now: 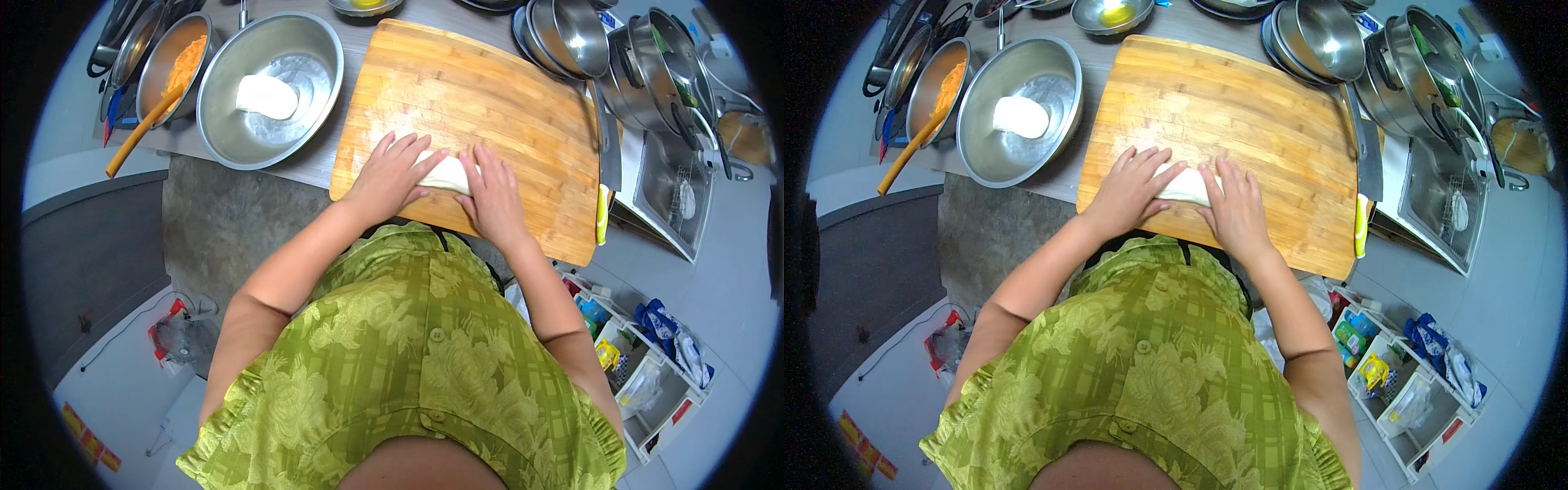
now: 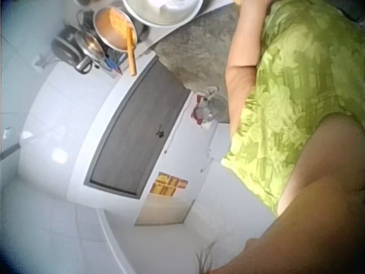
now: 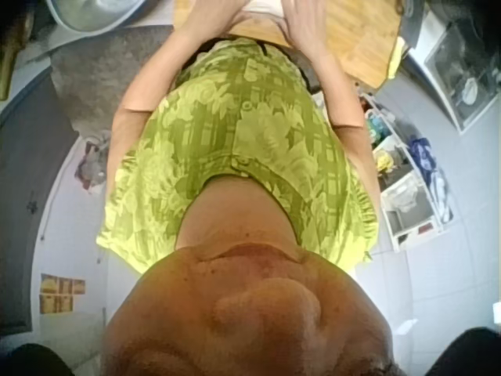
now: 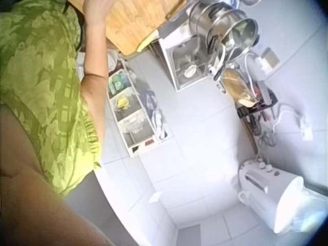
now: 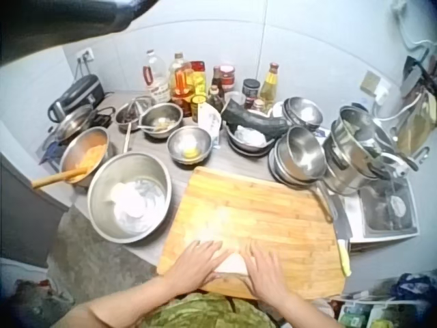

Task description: The person kneads a ball of dough in a metal bowl, then transfers it to a wooden cutting board. They roll the dough into a long cylindrical shape using both hands. Finally, they use a knife to cut the dough into smaller pieces and place them back into the bowl.

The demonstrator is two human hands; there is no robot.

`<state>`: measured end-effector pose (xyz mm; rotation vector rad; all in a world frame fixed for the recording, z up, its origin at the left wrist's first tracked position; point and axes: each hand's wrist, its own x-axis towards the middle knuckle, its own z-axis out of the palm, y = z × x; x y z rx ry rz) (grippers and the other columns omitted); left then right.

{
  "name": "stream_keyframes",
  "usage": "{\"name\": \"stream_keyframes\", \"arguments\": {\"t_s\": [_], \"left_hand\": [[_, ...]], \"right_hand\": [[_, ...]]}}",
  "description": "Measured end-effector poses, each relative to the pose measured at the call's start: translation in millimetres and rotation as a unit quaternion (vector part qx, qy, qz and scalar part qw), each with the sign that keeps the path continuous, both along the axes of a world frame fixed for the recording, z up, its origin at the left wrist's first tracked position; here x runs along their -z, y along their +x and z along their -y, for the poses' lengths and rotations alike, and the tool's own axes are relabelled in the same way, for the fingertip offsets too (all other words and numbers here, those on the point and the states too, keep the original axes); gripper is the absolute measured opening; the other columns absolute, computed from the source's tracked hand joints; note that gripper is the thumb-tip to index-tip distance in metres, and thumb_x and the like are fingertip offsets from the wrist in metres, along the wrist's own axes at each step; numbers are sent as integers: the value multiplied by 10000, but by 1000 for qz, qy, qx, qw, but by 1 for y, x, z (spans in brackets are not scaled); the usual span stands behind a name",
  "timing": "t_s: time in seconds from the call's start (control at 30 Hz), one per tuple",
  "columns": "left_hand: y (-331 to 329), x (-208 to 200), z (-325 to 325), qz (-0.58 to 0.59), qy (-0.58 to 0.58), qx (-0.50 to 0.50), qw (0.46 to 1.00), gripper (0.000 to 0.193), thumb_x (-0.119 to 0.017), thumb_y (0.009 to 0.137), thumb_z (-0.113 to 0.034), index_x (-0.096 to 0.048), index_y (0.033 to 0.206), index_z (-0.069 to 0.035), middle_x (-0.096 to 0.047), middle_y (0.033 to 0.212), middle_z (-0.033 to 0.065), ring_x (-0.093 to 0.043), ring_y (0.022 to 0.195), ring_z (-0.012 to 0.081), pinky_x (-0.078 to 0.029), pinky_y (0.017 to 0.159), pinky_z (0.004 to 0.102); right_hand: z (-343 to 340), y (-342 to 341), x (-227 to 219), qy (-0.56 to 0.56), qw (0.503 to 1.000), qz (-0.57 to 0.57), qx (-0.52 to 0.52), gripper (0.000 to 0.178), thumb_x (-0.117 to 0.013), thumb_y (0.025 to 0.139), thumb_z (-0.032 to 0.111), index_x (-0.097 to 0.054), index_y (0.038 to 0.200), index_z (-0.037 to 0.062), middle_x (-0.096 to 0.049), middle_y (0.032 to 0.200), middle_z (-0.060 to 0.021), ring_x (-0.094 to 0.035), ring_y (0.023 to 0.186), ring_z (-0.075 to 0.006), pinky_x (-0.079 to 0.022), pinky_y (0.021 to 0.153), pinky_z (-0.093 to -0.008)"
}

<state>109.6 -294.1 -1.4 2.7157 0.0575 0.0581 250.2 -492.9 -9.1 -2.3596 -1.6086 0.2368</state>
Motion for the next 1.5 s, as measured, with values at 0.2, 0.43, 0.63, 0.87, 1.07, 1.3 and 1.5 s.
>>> {"name": "stream_keyframes", "arguments": {"t_s": [0.2, 0.43, 0.63, 0.87, 1.07, 1.3, 1.5], "left_hand": [[-23, -7, 3, -3, -66, -15, 998, 813, -794, 799, -287, -436, 1518, -161, -497, 1433, 132, -474, 1335, 330, -320, 1149, 532], [22, 4, -9, 25, 11, 19, 999, 973, -831, 717, -408, -400, 1521, -70, -402, 1566, 134, -340, 1474, 327, -243, 1209, 542], [-21, 10, 21, -18, 35, 21, 999, 838, -768, 783, -449, -469, 1459, -54, -449, 1522, 132, -371, 1450, 319, -249, 1179, 599], [5, 17, 12, -45, 75, -38, 995, 894, -754, 718, -588, -479, 1492, -234, -387, 1575, 123, -319, 1487, 318, -238, 1122, 714], [72, 11, -42, -72, 143, -20, 987, 1028, -614, 719, -795, -382, 1565, -260, -257, 1646, 174, -195, 1541, 357, -160, 1152, 722], [123, 24, -78, -74, 185, 25, 980, 1140, -549, 693, -872, -272, 1614, -260, -186, 1666, 210, -98, 1555, 403, -109, 1180, 695], [72, 15, -47, -61, 168, 127, 976, 823, -524, 921, -603, -274, 1612, -231, -228, 1663, 178, -170, 1556, 327, -130, 1230, 598]], "right_hand": [[22, -6, -12, 5, 997, -82, -7, 705, -769, 857, 313, -486, 1467, 102, -489, 1450, -181, -491, 1311, -336, -313, 1152, -520], [-46, -28, -5, 41, 995, 38, 86, 731, -704, 890, 424, -476, 1445, 6, -453, 1483, -239, -410, 1397, -383, -280, 1164, -543], [-2, -57, 12, -8, 1000, 25, 17, 851, -718, 851, 467, -408, 1500, 13, -395, 1542, -222, -363, 1443, -387, -229, 1170, -624], [-20, -50, 16, -34, 989, 59, 134, 928, -705, 782, 625, -447, 1510, 110, -395, 1556, -187, -341, 1453, -387, -223, 1144, -670], [-47, 22, 21, -20, 984, 89, 156, 910, -622, 823, 719, -450, 1528, 168, -368, 1578, -210, -310, 1475, -401, -252, 1142, -652], [-76, 88, 27, -8, 981, 171, 90, 905, -476, 869, 795, -419, 1553, 205, -311, 1626, -185, -240, 1523, -368, -218, 1167, -654], [-44, 31, 11, -65, 993, 87, 55, 689, -572, 953, 569, -450, 1526, 205, -315, 1618, -193, -261, 1513, -369, -245, 1194, -570]]}}
